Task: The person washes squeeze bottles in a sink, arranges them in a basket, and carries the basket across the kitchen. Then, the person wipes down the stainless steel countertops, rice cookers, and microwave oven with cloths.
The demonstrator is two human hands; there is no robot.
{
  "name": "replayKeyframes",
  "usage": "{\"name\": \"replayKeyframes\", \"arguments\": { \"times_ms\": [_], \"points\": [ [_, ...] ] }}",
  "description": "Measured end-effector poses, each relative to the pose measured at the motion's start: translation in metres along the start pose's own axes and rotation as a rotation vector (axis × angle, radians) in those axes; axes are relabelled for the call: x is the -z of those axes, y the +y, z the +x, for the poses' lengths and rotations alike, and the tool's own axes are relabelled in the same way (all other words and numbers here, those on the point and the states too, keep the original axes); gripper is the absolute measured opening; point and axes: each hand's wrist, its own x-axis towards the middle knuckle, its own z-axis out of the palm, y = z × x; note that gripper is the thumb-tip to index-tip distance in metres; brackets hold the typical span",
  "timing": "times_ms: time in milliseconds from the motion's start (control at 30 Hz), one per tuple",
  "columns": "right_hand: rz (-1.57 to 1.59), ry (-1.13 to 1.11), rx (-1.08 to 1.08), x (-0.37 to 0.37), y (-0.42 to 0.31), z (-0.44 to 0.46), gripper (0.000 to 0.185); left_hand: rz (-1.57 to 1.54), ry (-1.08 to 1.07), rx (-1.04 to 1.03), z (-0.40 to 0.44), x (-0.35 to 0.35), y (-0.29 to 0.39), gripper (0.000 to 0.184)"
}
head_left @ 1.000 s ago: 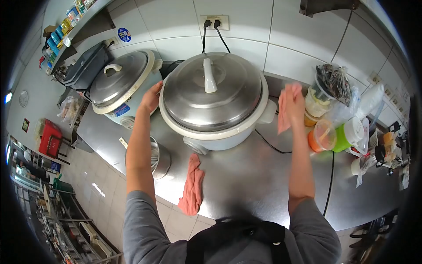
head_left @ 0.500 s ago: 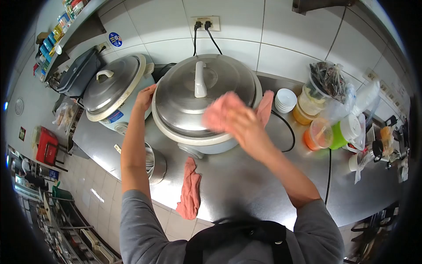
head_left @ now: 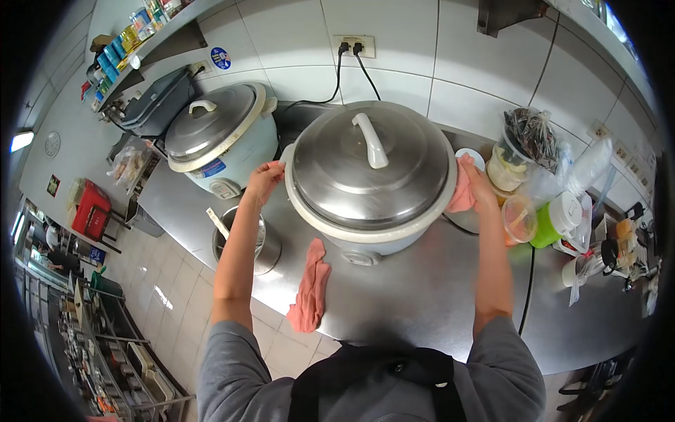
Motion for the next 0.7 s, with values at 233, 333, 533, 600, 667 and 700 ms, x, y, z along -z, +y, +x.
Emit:
{"name": "replayKeyframes", "arguments": {
  "times_ms": [233,333,533,600,667,700],
  "points": [
    [-0.157,0.195,0.056,0.06,-0.007,-0.038,0.057,-0.005,0.013,0.139,-0.126,-0.05,-0.008,0.018],
    [-0.772,0.147,0.218,0.094,-0.023,-0.063,0.05,-0.012,-0.024,0.188,-0.18,-0.072,-0.017,0.02],
    [-0.962,0.264,0.443,0.063,-0.11,-0.181,0.036,0.078,-0.287,0.315,-0.263,-0.129,-0.023,0.048],
    [-0.785,0.163,0.486,0.045,-0.13,-0.203,0.035,0.075,-0.345,0.349,-0.285,-0.153,-0.027,0.055],
    [-0.72,-0.055,0.66,0.013,-0.138,-0.22,0.034,0.063,-0.378,0.357,-0.305,-0.173,-0.036,0.057],
    [-0.727,-0.065,0.659,-0.002,-0.137,-0.225,0.034,0.054,-0.404,0.366,-0.315,-0.184,-0.04,0.059]
  ]
}}
